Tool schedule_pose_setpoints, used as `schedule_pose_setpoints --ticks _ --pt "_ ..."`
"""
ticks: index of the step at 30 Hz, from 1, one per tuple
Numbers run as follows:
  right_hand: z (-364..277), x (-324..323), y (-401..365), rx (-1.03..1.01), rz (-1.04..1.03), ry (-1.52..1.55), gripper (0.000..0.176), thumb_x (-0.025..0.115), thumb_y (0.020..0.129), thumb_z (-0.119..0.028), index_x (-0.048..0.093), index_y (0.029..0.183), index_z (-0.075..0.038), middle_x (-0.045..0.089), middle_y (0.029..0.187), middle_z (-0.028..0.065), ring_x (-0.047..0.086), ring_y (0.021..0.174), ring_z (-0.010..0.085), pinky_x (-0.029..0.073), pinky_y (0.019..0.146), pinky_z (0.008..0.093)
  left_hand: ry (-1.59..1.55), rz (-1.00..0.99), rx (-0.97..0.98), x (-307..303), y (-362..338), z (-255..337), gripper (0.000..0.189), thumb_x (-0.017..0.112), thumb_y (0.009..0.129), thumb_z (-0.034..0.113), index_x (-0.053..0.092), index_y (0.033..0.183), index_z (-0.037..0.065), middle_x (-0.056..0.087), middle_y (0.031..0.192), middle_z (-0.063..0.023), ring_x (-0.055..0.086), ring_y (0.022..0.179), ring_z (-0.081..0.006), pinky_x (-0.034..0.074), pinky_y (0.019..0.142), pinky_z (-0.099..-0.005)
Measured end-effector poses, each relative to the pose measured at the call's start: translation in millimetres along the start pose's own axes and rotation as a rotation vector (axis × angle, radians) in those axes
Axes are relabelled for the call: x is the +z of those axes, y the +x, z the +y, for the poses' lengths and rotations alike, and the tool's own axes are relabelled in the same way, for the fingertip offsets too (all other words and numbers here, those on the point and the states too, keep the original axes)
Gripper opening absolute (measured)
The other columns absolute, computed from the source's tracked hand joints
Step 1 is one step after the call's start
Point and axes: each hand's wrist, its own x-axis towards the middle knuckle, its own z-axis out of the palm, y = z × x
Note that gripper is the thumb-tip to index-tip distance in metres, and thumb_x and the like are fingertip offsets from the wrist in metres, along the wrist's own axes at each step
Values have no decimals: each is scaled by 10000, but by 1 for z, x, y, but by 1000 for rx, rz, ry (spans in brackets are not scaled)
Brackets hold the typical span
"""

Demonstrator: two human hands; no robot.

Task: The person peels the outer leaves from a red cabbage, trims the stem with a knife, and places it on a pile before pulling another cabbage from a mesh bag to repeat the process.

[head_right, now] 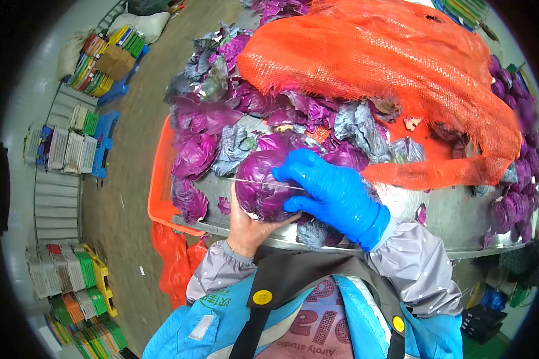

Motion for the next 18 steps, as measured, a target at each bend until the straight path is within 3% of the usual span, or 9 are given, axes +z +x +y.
schedule_pose_setpoints --ticks 3,5,9,11,13,14,15,17,18 --pt "9 2 -2 -10 -72 -26 501 760 677 -179 584 1139 -96 561 1081 115 575 1001 311 480 819 353 -748 215 -457 -11 10 -1 632 374 894 590 375 1360 163 438 1342 -149 467 1196 -377 394 922 -646" --pt "13 8 -6 -72 23 -99 371 679 744 -228 557 1087 -155 562 1076 77 624 827 314 509 634 370 -751 168 -438 -9 11 -1 583 345 916 557 401 1340 161 477 1307 -132 496 1177 -335 431 907 -606" --pt "4 4 -24 -168 -49 -252 305 631 750 -169 556 1045 -155 563 1031 49 627 772 274 504 576 363 -803 181 -424 -12 7 -15 632 341 911 574 415 1336 112 478 1317 -144 500 1172 -319 393 988 -534" --pt "-7 -4 -35 -176 -257 -475 280 581 746 -127 555 1023 -162 559 1010 36 622 697 237 497 517 353 -792 51 -441 -12 1 -17 617 324 920 560 431 1324 108 482 1317 -151 502 1173 -290 397 1000 -484" --pt "-11 -8 -47 -207 -226 -498 256 568 743 -131 553 996 -170 553 995 22 615 649 211 486 471 345 -742 116 -392 0 -3 -23 538 330 958 472 388 1348 106 468 1323 -145 492 1186 -263 402 1004 -463" --pt "-17 -16 -50 -222 -243 -477 257 570 742 -143 554 996 -177 554 990 14 615 642 204 482 464 340 -493 -235 66 3 -8 -34 450 386 985 303 301 1378 99 445 1332 -120 472 1207 -233 403 1019 -428" --pt "-20 -22 -54 -237 -259 -455 258 572 740 -155 556 996 -183 555 986 6 614 635 197 478 457 336 -492 -236 64 6 -9 -37 450 386 985 303 301 1378 99 445 1332 -120 472 1207 -233 403 1019 -428" --pt "-22 -31 -64 -234 -275 -484 261 576 737 -182 558 998 -186 558 987 -5 613 634 181 477 458 332 -796 -308 -125 9 -9 -39 463 427 973 140 226 1388 98 418 1342 -101 464 1209 -211 397 1031 -402" --pt "-26 -38 -67 -220 -321 -503 239 590 729 -182 575 968 -183 571 970 -4 615 641 182 482 466 331 -1035 -168 -403 11 -6 -30 571 548 913 88 221 1381 108 419 1326 -112 464 1207 -216 390 1038 -399"
